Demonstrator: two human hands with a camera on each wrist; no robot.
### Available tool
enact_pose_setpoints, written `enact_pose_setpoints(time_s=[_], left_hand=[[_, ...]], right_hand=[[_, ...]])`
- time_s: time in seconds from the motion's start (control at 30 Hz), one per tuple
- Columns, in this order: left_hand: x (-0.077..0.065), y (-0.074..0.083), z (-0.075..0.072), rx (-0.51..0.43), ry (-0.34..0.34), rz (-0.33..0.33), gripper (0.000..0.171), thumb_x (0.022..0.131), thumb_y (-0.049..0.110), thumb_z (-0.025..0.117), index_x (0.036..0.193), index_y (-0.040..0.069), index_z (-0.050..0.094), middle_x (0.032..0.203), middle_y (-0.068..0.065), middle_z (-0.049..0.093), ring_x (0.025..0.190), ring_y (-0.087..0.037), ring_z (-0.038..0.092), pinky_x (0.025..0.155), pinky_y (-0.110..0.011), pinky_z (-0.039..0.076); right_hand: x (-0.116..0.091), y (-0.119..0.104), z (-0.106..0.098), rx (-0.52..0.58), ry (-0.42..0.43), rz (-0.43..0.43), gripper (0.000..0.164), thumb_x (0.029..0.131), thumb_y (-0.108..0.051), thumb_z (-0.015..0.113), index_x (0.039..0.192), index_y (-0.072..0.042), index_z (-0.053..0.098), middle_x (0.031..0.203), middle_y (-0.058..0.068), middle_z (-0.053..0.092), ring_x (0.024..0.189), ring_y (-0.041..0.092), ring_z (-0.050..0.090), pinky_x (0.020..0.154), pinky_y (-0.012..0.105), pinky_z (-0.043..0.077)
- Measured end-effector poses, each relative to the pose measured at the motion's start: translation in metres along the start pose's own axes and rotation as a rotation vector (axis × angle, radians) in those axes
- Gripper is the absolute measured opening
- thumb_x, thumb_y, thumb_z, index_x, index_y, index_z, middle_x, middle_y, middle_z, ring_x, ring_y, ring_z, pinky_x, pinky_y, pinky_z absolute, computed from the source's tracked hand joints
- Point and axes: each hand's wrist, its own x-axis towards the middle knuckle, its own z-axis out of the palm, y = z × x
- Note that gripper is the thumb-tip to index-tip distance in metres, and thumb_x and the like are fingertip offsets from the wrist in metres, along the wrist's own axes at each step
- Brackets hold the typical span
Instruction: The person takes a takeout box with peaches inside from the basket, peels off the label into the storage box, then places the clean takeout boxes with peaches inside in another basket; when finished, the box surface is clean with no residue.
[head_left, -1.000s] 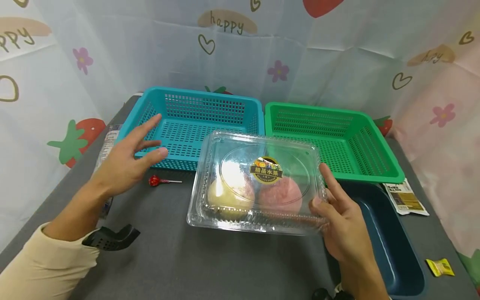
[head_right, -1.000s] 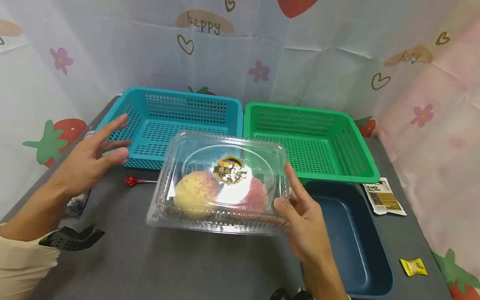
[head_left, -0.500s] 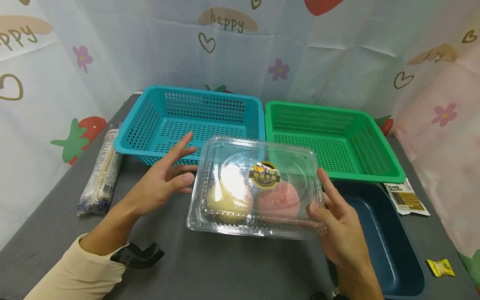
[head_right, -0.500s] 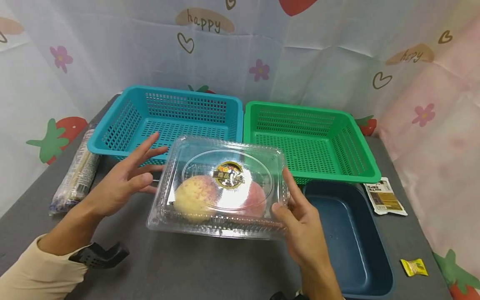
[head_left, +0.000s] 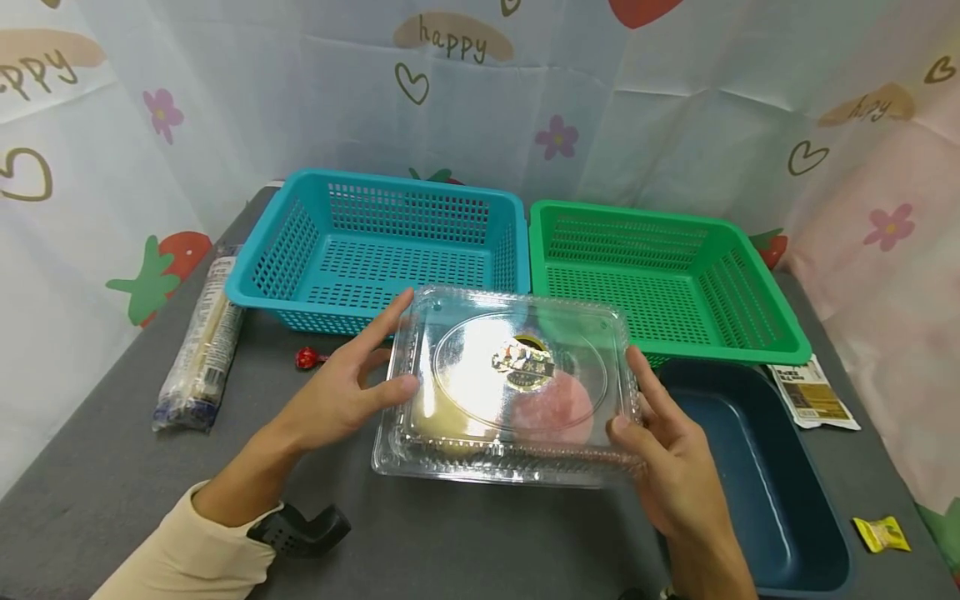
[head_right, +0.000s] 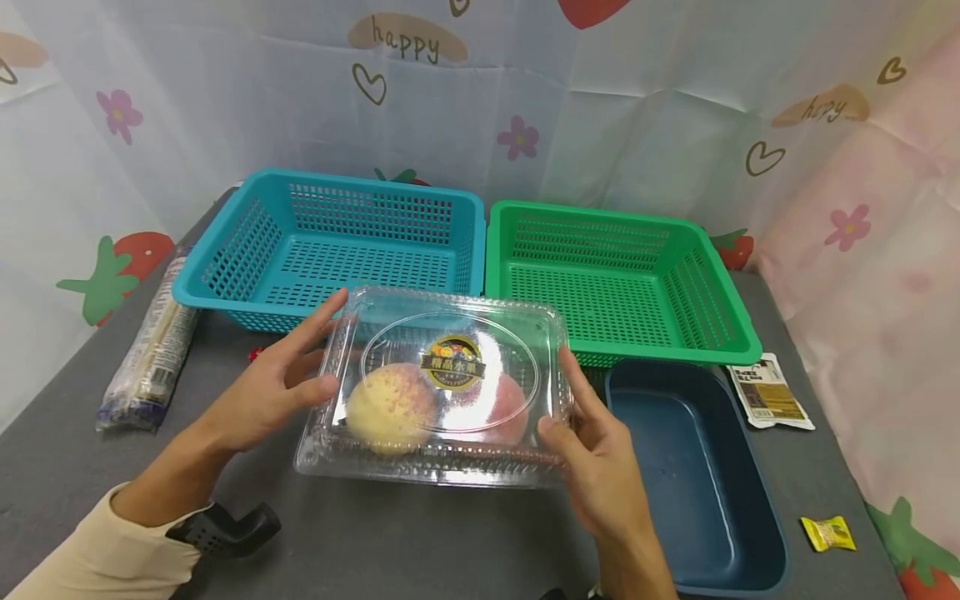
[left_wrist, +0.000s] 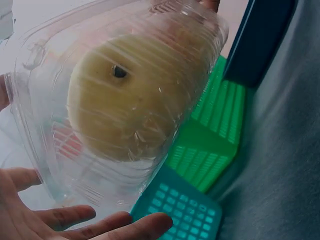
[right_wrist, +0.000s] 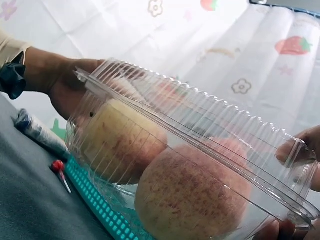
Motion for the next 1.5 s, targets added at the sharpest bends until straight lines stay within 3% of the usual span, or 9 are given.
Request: enact_pose_setpoints(time_s=[0.3,0.77,1.07,1.33,1.5], left_hand=[[-0.005,-0.003,0.009,-0.057,-0.006,-0.029,0.087,0.088,0.051,0.064,0.155,0.036,0.011,0.159,-0.009,0.009,0.133,-0.048,0.028,0.086,-0.057,0.048],[-0.013,-0.020,0.022,-0.057,-0.008,-0.010,0.088,0.090,0.048,0.063,0.157,0.025,0.010,0.160,-0.004,0.003,0.133,-0.054,0.023,0.091,-0.064,0.040],[-0.016,-0.028,0.028,-0.054,0.000,-0.014,0.088,0.090,0.046,0.064,0.157,0.025,0.011,0.160,-0.008,0.003,0.137,-0.050,0.016,0.097,-0.066,0.033],[-0.017,-0.036,0.034,-0.095,-0.006,-0.028,0.088,0.090,0.038,0.067,0.157,0.023,0.011,0.161,-0.002,0.004,0.137,-0.049,0.016,0.096,-0.063,0.036],[-0.017,-0.043,0.037,-0.111,-0.007,-0.060,0.087,0.090,0.035,0.067,0.157,0.024,0.012,0.160,-0.006,0.007,0.133,-0.052,0.023,0.090,-0.057,0.045]], right_hand=[[-0.008,0.007,-0.005,0.025,-0.031,-0.015,0.067,0.095,0.017,0.037,0.154,-0.006,0.016,0.124,0.024,0.051,0.094,0.022,0.062,0.074,0.032,0.055],[-0.022,0.020,-0.010,0.035,-0.034,0.009,0.068,0.095,0.018,0.037,0.155,-0.006,0.014,0.137,0.019,0.047,0.098,0.024,0.062,0.075,0.034,0.055],[-0.027,0.025,-0.010,-0.084,0.017,0.057,0.068,0.095,0.015,0.042,0.155,-0.009,0.019,0.152,0.027,0.011,0.090,0.014,0.055,0.073,0.024,0.052],[-0.030,0.031,-0.014,-0.112,0.033,0.097,0.069,0.096,0.013,0.044,0.155,-0.011,0.019,0.146,0.030,0.022,0.091,0.017,0.059,0.070,0.029,0.055],[-0.032,0.036,-0.015,-0.114,0.046,0.106,0.068,0.095,0.012,0.046,0.155,-0.010,0.020,0.141,0.030,0.031,0.092,0.019,0.060,0.071,0.031,0.055]])
